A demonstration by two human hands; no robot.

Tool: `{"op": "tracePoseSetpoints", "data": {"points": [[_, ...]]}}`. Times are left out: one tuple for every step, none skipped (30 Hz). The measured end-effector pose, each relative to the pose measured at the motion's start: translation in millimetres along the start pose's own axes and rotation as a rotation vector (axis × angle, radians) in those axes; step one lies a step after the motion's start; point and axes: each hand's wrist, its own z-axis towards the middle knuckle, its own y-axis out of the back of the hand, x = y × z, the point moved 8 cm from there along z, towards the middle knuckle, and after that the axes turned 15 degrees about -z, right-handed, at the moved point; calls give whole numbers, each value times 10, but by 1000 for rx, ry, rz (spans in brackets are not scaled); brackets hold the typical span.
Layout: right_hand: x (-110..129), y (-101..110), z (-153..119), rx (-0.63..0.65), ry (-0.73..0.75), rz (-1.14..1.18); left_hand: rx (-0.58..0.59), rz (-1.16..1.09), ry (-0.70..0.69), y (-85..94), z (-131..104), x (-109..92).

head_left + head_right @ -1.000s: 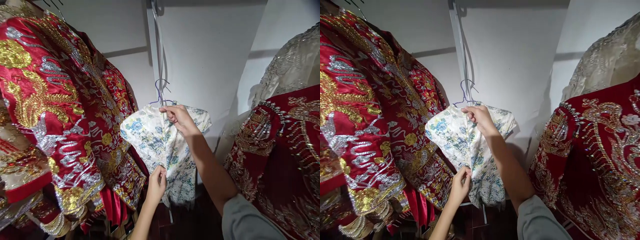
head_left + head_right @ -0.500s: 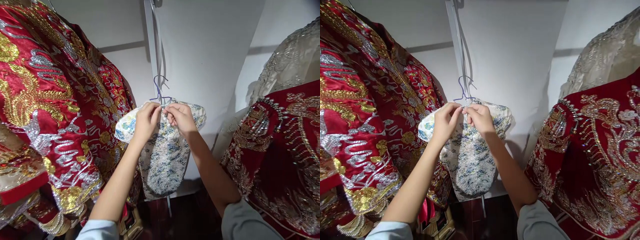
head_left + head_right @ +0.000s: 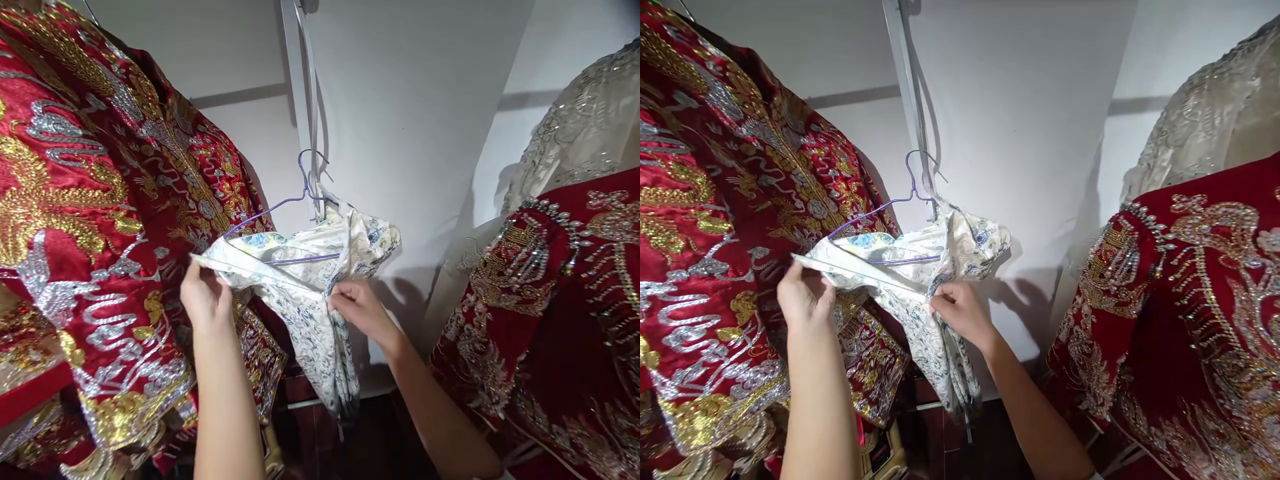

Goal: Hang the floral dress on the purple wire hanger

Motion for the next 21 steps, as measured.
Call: {"op": "tracePoseSetpoints", "data": {"points": [[-16,-26,-58,17,-12,44,-40,-47,145,84,-48,183],[-36,-45,-107,26,-22,78,-102,-80,274,154,-148,357],[-64,-61,-149,28,-30,108,-172,-109,381,206,-291,515],[-108,-70,-188,24,-39,140,-220,-135,481,223,-465,667],[-172,-72,-228,12,-52,176,-249,-147,543,223,-646,788],[-256,-63,-274,-9,-70,219,-246,-148,573,204,-819,883],[-357,-45,-327,-36,-93,269,-238,-145,593,187,-985,966],[-466,-25,-389,-56,-118,316,-201,-135,633,154,-1147,1054],[-575,-13,-458,-57,-147,352,-126,-108,692,102,-1299,1139],[-674,-12,-532,-32,-178,367,-47,-85,751,50,-1438,1209],[-752,-33,-610,30,-207,354,39,-72,809,-10,-1563,1259],[-805,-69,-690,118,-229,313,124,-73,859,-77,-1672,1284],[-837,-119,-771,228,-244,251,204,-93,899,-150,-1767,1283],[-856,-173,-848,338,-253,182,281,-128,933,-234,-1855,1259],[-867,-219,-910,426,-258,120,354,-169,962,-324,-1942,1218],[-876,-243,-942,469,-260,73,428,-210,991,-420,-2033,1166],[-887,-243,-940,458,-263,46,506,-245,1016,-518,-2129,1107],[-904,-222,-911,401,-265,41,594,-260,1029,-613,-2228,1043],[-922,-190,-867,319,-261,52,690,-248,1019,-700,-2322,976],[-937,-158,-823,231,-246,70,791,-206,984,-773,-2404,909],[-949,-126,-785,147,-220,84,891,-140,928,-831,-2475,846]]}}
